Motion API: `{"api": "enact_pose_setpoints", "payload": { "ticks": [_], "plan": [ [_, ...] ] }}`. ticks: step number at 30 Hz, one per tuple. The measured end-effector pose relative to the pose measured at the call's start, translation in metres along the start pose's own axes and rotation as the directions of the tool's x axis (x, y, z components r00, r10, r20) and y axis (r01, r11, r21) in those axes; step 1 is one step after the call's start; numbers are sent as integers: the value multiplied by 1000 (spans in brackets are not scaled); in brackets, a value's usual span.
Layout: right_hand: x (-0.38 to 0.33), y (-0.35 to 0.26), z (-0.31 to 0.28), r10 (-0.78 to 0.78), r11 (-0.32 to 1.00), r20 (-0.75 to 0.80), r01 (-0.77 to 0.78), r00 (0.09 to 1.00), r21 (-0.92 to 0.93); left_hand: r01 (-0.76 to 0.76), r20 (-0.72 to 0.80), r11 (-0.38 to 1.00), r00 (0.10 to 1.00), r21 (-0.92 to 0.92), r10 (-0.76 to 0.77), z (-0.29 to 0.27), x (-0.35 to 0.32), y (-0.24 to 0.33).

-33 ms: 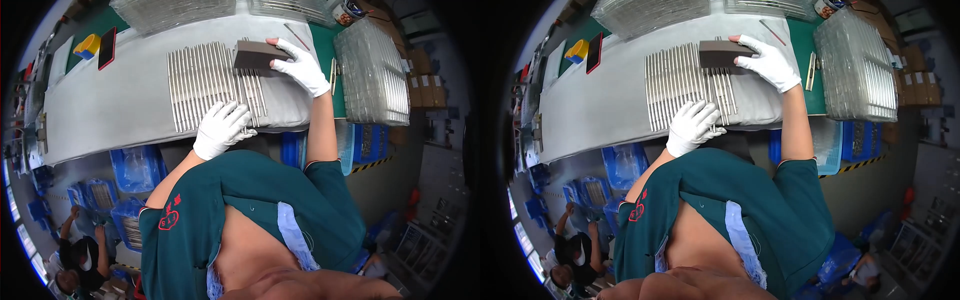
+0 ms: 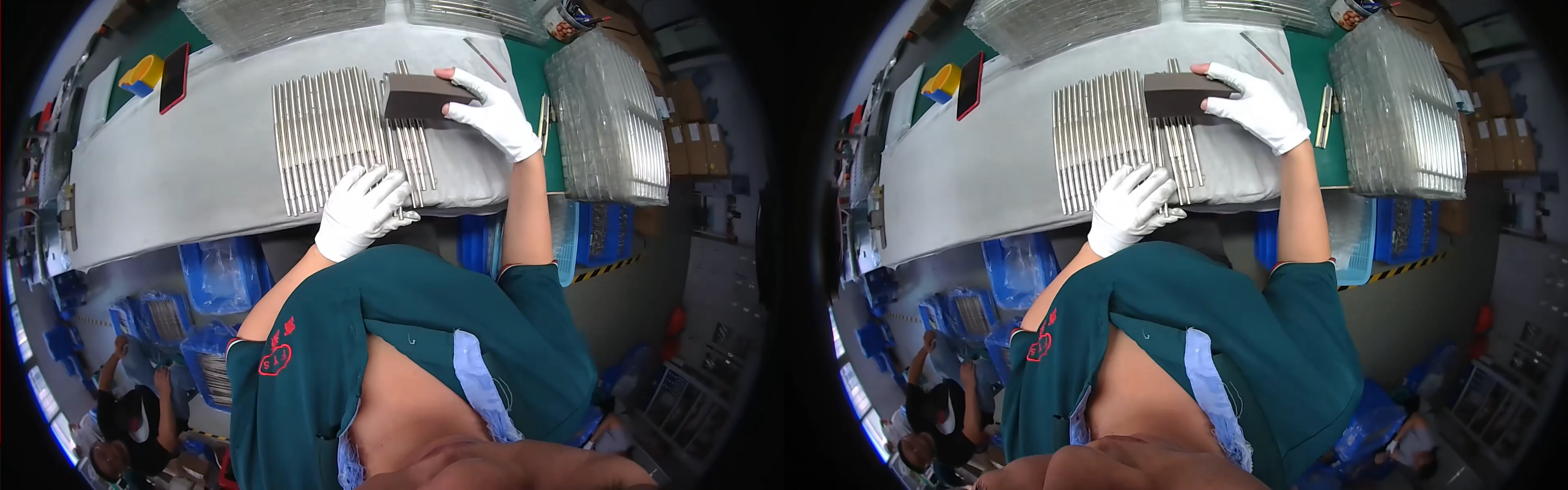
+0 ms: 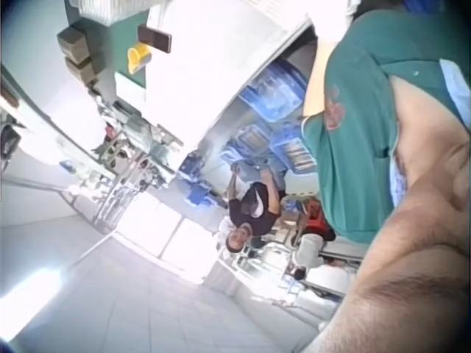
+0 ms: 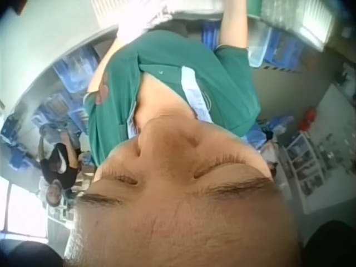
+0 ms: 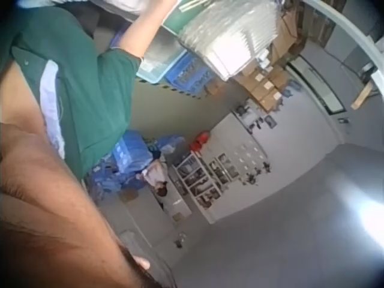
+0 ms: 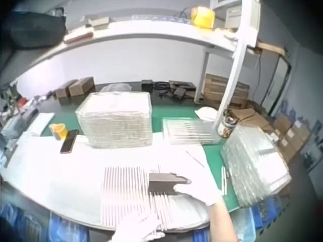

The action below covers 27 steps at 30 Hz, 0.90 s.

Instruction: Sanding and organizing thin metal rods on a workbench in a factory setting.

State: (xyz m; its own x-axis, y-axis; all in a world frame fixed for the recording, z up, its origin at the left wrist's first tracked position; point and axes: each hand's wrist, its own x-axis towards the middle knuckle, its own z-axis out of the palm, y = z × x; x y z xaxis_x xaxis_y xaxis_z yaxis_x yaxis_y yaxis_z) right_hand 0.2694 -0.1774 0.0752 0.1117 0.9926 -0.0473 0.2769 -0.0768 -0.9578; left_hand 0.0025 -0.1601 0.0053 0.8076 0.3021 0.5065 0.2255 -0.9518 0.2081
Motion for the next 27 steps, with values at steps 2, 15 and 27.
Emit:
{"api": "enact_pose_setpoints", "payload": {
  "ticks": [2, 15, 27],
  "plan": [
    [-5, 5, 0, 63, 991, 44, -68, 997, 119, -17, -50, 1000, 999, -1, 17, -3, 1, 3],
    [-2, -8, 42, -109, 977, 181, 139, 977, -159, -23, -23, 985, 1000, -171, 19, -13, 14, 12],
    [-5, 2, 18, 26, 999, 101, -28, 994, 17, -16, -57, 977, 998, -213, 4, -14, 13, 12]
  ]
}}
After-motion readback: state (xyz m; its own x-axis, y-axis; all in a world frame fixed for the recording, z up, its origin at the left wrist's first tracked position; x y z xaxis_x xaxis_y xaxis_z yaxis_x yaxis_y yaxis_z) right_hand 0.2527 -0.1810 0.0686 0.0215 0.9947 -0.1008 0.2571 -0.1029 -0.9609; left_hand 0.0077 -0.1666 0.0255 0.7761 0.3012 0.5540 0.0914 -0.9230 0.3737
